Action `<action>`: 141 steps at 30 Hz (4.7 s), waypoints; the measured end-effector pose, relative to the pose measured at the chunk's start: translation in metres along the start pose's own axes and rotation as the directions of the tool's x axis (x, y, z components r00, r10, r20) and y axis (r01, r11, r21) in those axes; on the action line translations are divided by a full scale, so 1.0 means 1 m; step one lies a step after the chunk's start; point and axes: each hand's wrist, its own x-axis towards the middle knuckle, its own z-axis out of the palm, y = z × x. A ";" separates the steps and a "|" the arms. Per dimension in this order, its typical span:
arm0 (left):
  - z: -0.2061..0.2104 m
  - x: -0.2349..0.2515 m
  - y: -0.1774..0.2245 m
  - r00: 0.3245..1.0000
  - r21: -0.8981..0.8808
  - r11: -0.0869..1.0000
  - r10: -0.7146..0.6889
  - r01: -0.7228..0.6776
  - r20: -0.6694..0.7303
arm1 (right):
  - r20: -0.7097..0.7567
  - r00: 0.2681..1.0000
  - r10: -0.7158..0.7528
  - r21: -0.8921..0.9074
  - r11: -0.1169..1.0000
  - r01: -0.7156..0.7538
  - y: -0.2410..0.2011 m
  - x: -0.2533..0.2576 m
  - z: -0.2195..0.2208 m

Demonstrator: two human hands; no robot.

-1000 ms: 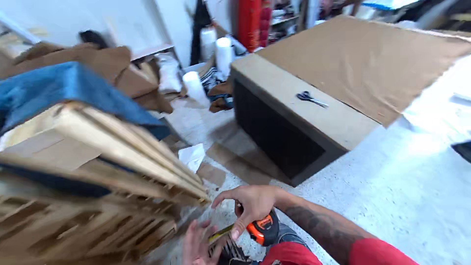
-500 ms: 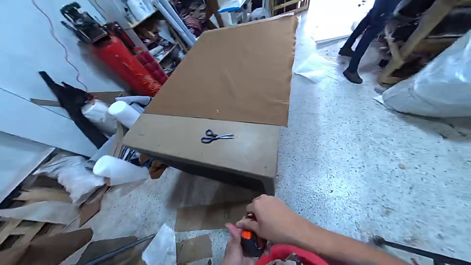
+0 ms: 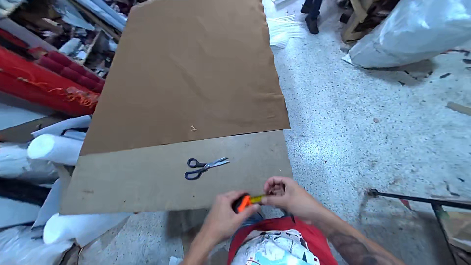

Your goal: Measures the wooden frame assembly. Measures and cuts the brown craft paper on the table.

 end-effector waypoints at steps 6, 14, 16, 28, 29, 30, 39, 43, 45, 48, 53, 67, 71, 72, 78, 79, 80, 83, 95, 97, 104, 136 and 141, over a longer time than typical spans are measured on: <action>-0.293 0.088 -0.193 0.992 0.393 0.911 -0.121 0.123 -0.032 | -0.729 0.680 -0.080 -0.011 0.994 0.105 -0.042 0.104 -0.132; -0.379 0.177 -0.305 0.977 0.423 0.883 -0.210 0.202 -0.028 | -0.715 0.664 0.219 0.155 0.976 -0.155 -0.007 0.186 -0.139; -0.366 0.187 -0.316 0.979 0.386 0.901 -0.199 0.197 -0.036 | -0.707 0.662 0.250 0.180 0.968 -0.173 -0.011 0.187 -0.133; -0.361 0.229 -0.298 0.868 0.482 0.754 -0.496 0.447 -0.029 | -0.828 0.547 0.126 -0.224 0.819 -0.529 -0.049 0.172 -0.114; -0.360 0.231 -0.297 0.864 0.491 0.746 -0.502 0.450 -0.028 | -0.826 0.555 0.100 -0.257 0.808 -0.530 -0.062 0.164 -0.102; -0.361 0.231 -0.299 0.861 0.503 0.738 -0.509 0.451 -0.026 | -0.801 0.588 0.112 -0.257 0.823 -0.507 -0.071 0.159 -0.087; -0.362 0.229 -0.301 0.847 0.551 0.709 -0.532 0.440 0.007 | -0.262 0.922 -0.284 -0.900 0.417 -0.127 0.011 0.197 0.104; -0.361 0.220 -0.302 0.838 0.533 0.707 -0.545 0.464 -0.007 | -0.036 0.956 -0.290 -0.936 0.346 0.069 -0.018 0.211 0.184; -0.363 0.221 -0.306 0.843 0.534 0.710 -0.538 0.459 -0.010 | 0.166 0.983 -0.074 -0.912 0.367 0.182 -0.026 0.234 0.232; -0.361 0.220 -0.308 0.833 0.512 0.720 -0.553 0.469 0.015 | 0.276 0.951 0.138 -0.927 0.300 0.226 -0.002 0.256 0.268; -0.364 0.224 -0.307 0.818 0.514 0.712 -0.575 0.479 0.034 | 0.275 0.918 -0.286 -0.934 0.148 0.325 0.053 0.219 0.262; -0.364 0.227 -0.310 0.852 0.451 0.764 -0.524 0.461 0.016 | -0.804 0.468 -0.366 -0.591 0.578 -0.563 0.073 0.190 0.263; -0.362 0.227 -0.309 0.830 0.478 0.733 -0.558 0.484 0.015 | -0.832 0.554 0.003 -0.490 0.463 -0.739 0.035 0.168 0.245; -0.363 0.228 -0.308 0.825 0.485 0.726 -0.565 0.488 0.016 | -0.825 0.565 0.009 -0.495 0.472 -0.729 0.033 0.164 0.243; -0.362 0.229 -0.302 0.809 0.513 0.691 -0.588 0.509 -0.011 | -0.681 0.672 0.292 -0.184 0.819 -0.543 0.017 0.134 0.205; -0.361 0.229 -0.301 0.802 0.515 0.682 -0.597 0.518 -0.016 | -0.611 0.707 0.357 -0.020 0.886 -0.464 0.017 0.128 0.197; -0.361 0.229 -0.300 0.797 0.523 0.675 -0.604 0.521 -0.016 | -0.533 0.754 0.384 0.125 0.917 -0.378 0.015 0.124 0.190; -0.364 0.235 -0.297 0.788 0.545 0.664 -0.615 0.512 0.009 | -0.364 0.867 0.340 0.360 0.910 -0.205 -0.003 0.130 0.175; -0.363 0.244 -0.294 0.732 0.548 0.624 -0.680 0.556 0.032 | -0.133 0.900 0.414 0.603 0.754 -0.258 -0.016 0.184 0.153; -0.364 0.245 -0.295 0.729 0.539 0.626 -0.684 0.563 0.033 | -0.150 0.878 0.454 0.587 0.756 -0.290 -0.018 0.182 0.154; -0.363 0.245 -0.299 0.725 0.550 0.617 -0.688 0.563 0.029 | -0.286 0.841 0.459 0.480 0.828 -0.289 -0.009 0.190 0.160; -0.363 0.246 -0.291 0.729 0.551 0.619 -0.684 0.560 0.027 | -0.442 0.794 0.417 0.409 0.882 -0.235 0.007 0.215 0.163; -0.363 0.244 -0.295 0.724 0.547 0.621 -0.689 0.562 0.038 | -0.442 0.792 0.421 0.433 0.873 -0.223 0.005 0.222 0.159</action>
